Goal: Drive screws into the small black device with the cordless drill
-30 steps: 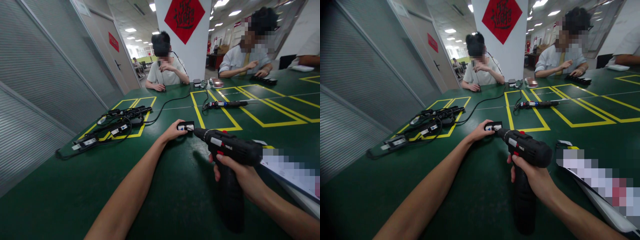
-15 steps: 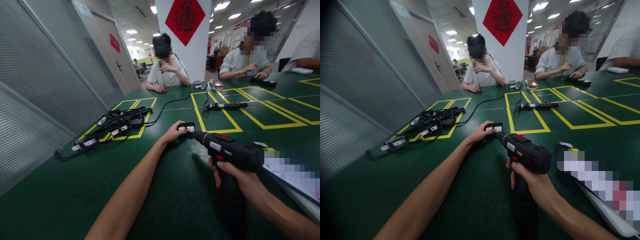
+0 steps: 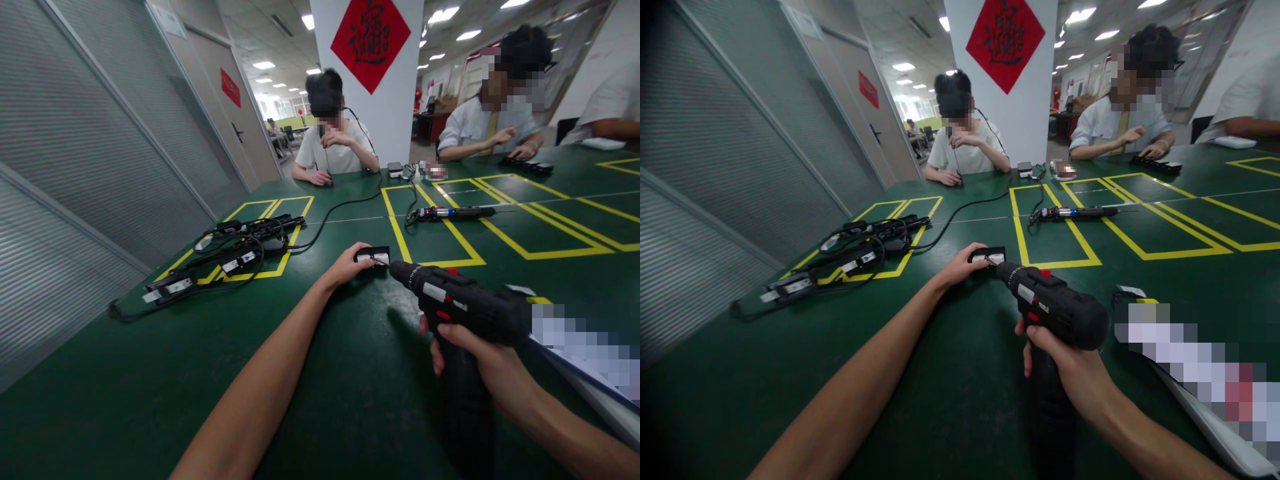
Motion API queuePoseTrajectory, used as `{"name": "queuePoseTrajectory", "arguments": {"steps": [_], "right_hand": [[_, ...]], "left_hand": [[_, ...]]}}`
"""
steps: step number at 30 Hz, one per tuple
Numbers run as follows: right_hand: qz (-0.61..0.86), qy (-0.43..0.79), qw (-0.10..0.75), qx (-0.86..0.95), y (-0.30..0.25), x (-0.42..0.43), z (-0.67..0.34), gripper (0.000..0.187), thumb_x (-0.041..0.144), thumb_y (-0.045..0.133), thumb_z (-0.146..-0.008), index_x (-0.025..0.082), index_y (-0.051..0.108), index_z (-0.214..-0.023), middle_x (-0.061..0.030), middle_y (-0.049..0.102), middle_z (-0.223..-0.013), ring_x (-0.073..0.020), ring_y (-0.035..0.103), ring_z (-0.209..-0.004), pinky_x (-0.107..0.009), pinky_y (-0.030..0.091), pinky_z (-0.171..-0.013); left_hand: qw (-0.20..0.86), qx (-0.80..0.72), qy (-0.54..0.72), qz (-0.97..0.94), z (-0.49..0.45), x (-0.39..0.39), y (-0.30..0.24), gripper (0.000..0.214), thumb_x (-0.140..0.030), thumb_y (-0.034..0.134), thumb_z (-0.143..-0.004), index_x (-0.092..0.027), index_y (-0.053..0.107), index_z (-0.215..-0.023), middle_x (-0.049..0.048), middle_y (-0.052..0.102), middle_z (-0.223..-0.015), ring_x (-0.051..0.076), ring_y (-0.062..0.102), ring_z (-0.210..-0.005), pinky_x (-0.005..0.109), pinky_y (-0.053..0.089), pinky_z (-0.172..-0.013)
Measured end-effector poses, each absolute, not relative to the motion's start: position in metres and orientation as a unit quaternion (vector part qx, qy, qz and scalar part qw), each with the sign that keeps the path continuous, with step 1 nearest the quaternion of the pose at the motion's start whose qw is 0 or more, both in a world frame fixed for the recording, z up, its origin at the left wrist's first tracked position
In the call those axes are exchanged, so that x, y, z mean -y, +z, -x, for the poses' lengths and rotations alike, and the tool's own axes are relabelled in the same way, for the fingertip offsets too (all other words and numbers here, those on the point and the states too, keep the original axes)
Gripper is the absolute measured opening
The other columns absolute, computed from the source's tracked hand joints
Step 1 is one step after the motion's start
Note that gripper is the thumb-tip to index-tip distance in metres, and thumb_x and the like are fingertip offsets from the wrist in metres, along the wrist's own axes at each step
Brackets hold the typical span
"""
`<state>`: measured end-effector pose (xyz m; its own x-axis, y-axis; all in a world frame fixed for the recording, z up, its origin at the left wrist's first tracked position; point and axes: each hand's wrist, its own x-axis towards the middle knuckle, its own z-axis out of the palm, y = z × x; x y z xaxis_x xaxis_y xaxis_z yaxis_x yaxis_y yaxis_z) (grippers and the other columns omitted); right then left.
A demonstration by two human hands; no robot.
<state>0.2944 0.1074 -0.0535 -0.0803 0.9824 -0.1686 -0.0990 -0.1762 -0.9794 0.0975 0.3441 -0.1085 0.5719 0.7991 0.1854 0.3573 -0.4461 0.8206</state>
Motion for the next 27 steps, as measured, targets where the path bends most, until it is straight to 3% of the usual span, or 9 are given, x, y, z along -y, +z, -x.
{"name": "queuePoseTrajectory", "arguments": {"steps": [27], "right_hand": [[0.505,0.579,0.459,0.446,-0.0512,-0.1069,-0.2934,0.024,0.035,0.046,-0.089,0.017,0.060,-0.096,-0.0008,0.062,-0.057,-0.0150,0.054,-0.055,-0.027,0.038,-0.053]], "left_hand": [[0.406,-0.352,0.290,-0.792,-0.0979,-0.3426,-0.1079,0.048,-0.040,0.059,-0.072,-0.018,0.050,-0.114,0.0040,0.059,-0.104,0.017,0.057,-0.088,0.029,0.044,-0.078]]}}
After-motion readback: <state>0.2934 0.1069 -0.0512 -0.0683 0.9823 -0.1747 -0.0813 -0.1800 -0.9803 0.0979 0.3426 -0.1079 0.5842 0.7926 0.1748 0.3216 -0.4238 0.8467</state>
